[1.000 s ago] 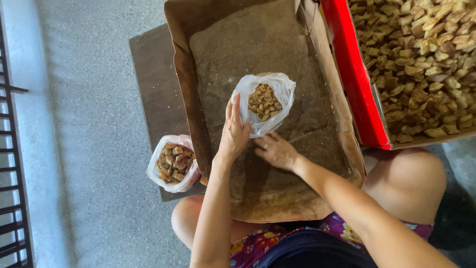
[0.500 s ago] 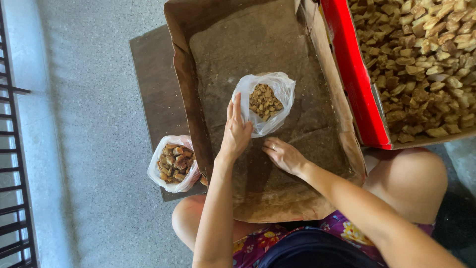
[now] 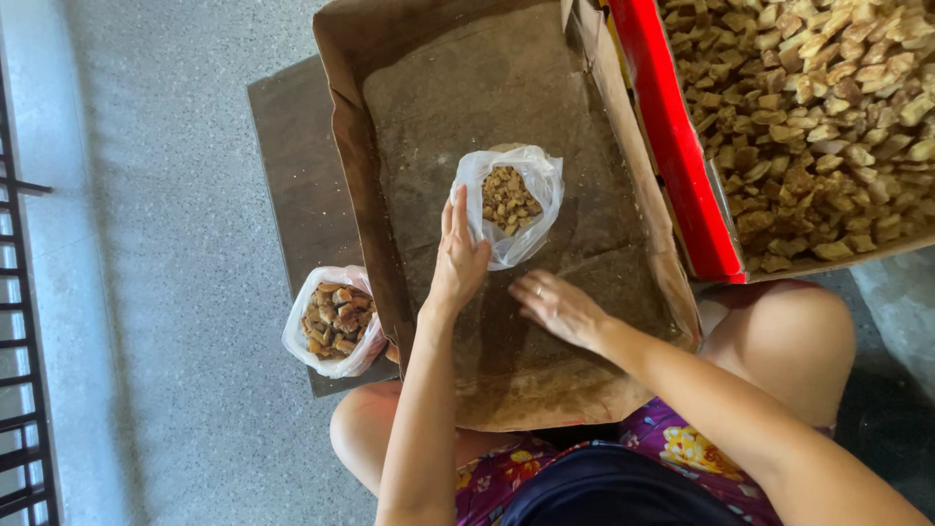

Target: The person sits on the floor and sorts small, brown, irregular food pieces from a large cardboard box into a smaller cardboard tray. They use their hands to pick up handfuls of the pieces, separate them, and place them into the tray. Finally, they transfer the sorted pieces from the tray into a white plastic bag.

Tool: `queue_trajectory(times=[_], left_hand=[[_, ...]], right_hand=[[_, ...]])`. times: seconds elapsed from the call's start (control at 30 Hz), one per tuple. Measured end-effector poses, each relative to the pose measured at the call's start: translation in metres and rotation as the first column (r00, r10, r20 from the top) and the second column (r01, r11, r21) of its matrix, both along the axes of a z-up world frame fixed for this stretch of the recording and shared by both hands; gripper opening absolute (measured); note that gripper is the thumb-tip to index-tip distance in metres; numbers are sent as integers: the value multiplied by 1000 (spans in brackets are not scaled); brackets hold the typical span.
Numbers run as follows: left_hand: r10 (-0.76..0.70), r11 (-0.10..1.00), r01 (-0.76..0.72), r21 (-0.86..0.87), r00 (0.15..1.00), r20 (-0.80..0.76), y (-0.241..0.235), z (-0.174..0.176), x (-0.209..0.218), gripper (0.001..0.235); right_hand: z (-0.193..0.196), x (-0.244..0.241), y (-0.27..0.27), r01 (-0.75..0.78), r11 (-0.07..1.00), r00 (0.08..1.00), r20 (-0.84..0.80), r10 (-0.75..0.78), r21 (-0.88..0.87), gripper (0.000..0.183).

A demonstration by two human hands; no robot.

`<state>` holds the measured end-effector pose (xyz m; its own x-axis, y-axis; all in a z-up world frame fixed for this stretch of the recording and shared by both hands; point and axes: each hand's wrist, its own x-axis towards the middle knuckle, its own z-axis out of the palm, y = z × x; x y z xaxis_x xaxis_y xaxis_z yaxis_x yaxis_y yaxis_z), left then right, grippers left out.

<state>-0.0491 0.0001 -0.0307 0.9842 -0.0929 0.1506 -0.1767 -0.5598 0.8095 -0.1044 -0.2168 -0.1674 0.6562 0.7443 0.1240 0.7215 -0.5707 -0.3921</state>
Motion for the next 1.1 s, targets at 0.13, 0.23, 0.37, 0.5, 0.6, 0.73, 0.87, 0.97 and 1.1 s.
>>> queue_trajectory(times=[0.13,0.23,0.37,0.5,0.6,0.73,0.87,0.97,1.1], left_hand=[[7,1000,-9,-30,998,-61,-3,-5,-4,92],[7,1000,-9,-30,999,-51,-2,-4,-5,92],[13,999,-15,-29,999,-51,-1,-3,-4,92],[5,999,-9,-44,997,-75,-4,-3,-5,92],[9,1000,-11,-26,997,-75,-3,-2,-5,92],[13,1000,-14,-18,996,-92,-3,2,-5,92],[10,1000,-11,-12,996,-93,-6,9,-4,92],[-3,1000,2,-12,998,-62,-8,17,2,91],[-30,1000,30,8,999,34,-10,23,14,91]], right_hand=[[-19,-1,-1,-53,993,995,84,62,-104,34],[1,-2,-14,-42,996,999,-22,41,-74,29],[47,-12,-8,26,983,996,-77,-41,-184,58],[36,-23,-3,74,981,996,-43,-84,-182,44],[18,-25,-5,40,984,998,-46,-48,-176,37],[10,-26,-3,-35,974,997,52,48,-225,31],[14,-22,4,-63,918,980,148,131,-391,28],[17,-17,3,-109,876,961,176,214,-470,23],[20,-9,0,39,990,999,21,-37,-134,19]])
